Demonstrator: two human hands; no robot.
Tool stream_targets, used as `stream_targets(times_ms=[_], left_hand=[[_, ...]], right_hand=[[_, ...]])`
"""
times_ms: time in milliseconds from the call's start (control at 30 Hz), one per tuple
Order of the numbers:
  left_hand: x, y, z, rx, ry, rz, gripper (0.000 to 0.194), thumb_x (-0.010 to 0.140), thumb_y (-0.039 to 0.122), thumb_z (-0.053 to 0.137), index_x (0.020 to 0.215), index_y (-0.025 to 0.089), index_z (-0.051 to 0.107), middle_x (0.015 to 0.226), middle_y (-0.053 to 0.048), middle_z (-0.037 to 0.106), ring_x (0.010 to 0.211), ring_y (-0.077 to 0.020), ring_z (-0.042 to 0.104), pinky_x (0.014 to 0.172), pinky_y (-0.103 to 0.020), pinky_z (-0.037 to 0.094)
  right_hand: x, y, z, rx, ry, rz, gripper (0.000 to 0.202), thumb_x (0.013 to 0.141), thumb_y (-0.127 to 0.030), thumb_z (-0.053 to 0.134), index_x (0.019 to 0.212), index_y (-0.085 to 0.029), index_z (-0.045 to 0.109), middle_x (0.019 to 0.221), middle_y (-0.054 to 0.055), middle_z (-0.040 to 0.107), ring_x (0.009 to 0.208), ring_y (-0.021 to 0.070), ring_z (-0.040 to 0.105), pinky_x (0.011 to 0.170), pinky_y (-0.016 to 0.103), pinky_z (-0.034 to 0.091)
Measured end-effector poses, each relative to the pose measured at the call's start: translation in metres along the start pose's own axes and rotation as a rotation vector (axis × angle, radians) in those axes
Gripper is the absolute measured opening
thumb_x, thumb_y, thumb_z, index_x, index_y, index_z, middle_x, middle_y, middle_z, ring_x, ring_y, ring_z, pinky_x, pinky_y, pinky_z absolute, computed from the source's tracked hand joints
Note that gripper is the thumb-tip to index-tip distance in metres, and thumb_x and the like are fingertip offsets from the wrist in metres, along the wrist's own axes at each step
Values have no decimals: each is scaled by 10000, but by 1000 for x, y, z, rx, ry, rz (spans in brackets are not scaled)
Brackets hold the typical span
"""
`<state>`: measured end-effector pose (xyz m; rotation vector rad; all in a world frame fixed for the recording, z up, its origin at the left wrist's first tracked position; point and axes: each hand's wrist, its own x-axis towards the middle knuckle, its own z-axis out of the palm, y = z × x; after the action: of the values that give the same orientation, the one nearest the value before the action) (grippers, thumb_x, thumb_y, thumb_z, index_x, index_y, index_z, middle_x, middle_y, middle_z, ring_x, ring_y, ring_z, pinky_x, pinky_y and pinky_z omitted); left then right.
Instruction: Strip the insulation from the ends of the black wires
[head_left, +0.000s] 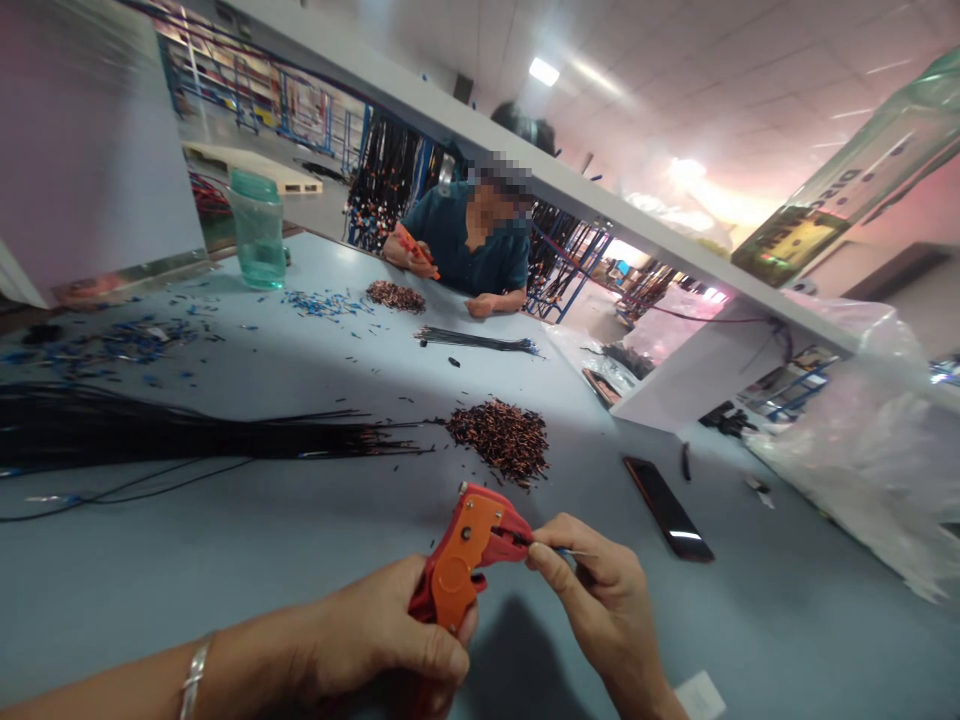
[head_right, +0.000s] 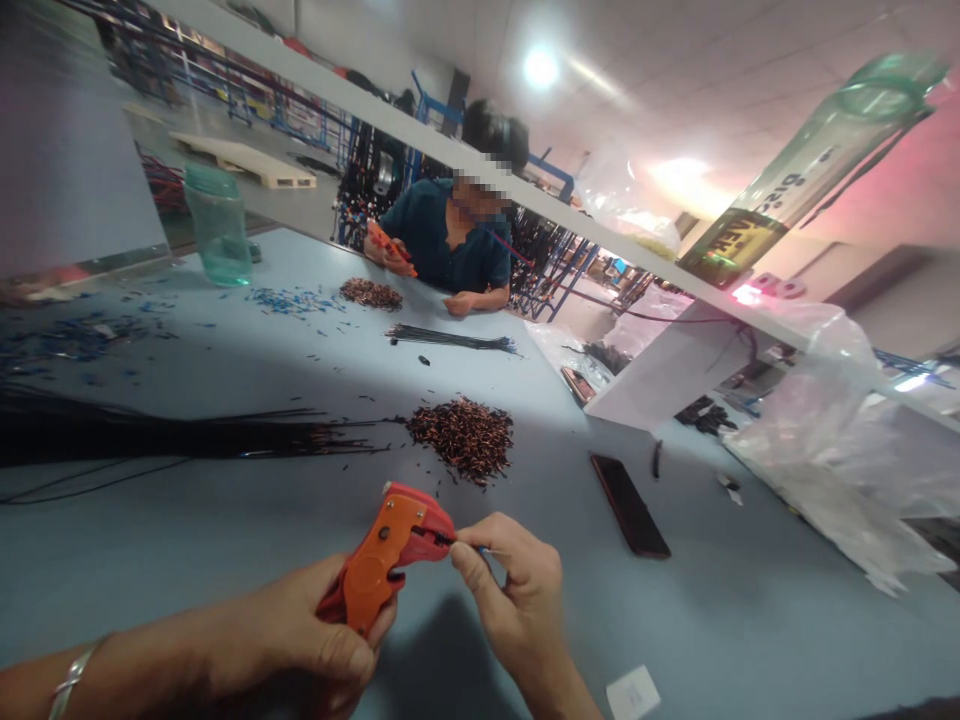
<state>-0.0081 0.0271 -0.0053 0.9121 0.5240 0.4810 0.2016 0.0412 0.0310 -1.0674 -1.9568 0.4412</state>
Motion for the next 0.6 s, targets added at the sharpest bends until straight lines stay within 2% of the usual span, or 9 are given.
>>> stream_targets(times_ms=[200, 433, 600], left_hand=[[-1, 0, -1, 0, -12, -2, 154, 624, 231, 634, 576, 190, 494, 449, 22, 549, 372, -126, 532, 396, -225, 415], [1, -4, -4, -11, -37, -17, 133, 627, 185, 611, 613, 196, 479, 425, 36, 547, 356, -127, 524, 436, -246, 477], [0, -4, -5, -17, -64, -1, 147, 635, 199, 631, 620, 194, 485, 451, 25, 561, 371, -137, 542, 389, -225, 434]], right_hand=[[2, 4, -4, 26, -45, -58, 141, 888, -196, 633, 772, -210, 712, 663, 17, 676, 582, 149, 609, 533, 245, 467], [2, 10, -3, 121, -78, -27, 161, 904, -302, 658, 817, -223, 767, 647, 15, 675, 576, 149, 599, 539, 244, 446], [0, 15, -1, 200, -64, 17, 132, 892, -304, 674, 822, -237, 765, 652, 6, 682, 574, 146, 595, 535, 240, 433]])
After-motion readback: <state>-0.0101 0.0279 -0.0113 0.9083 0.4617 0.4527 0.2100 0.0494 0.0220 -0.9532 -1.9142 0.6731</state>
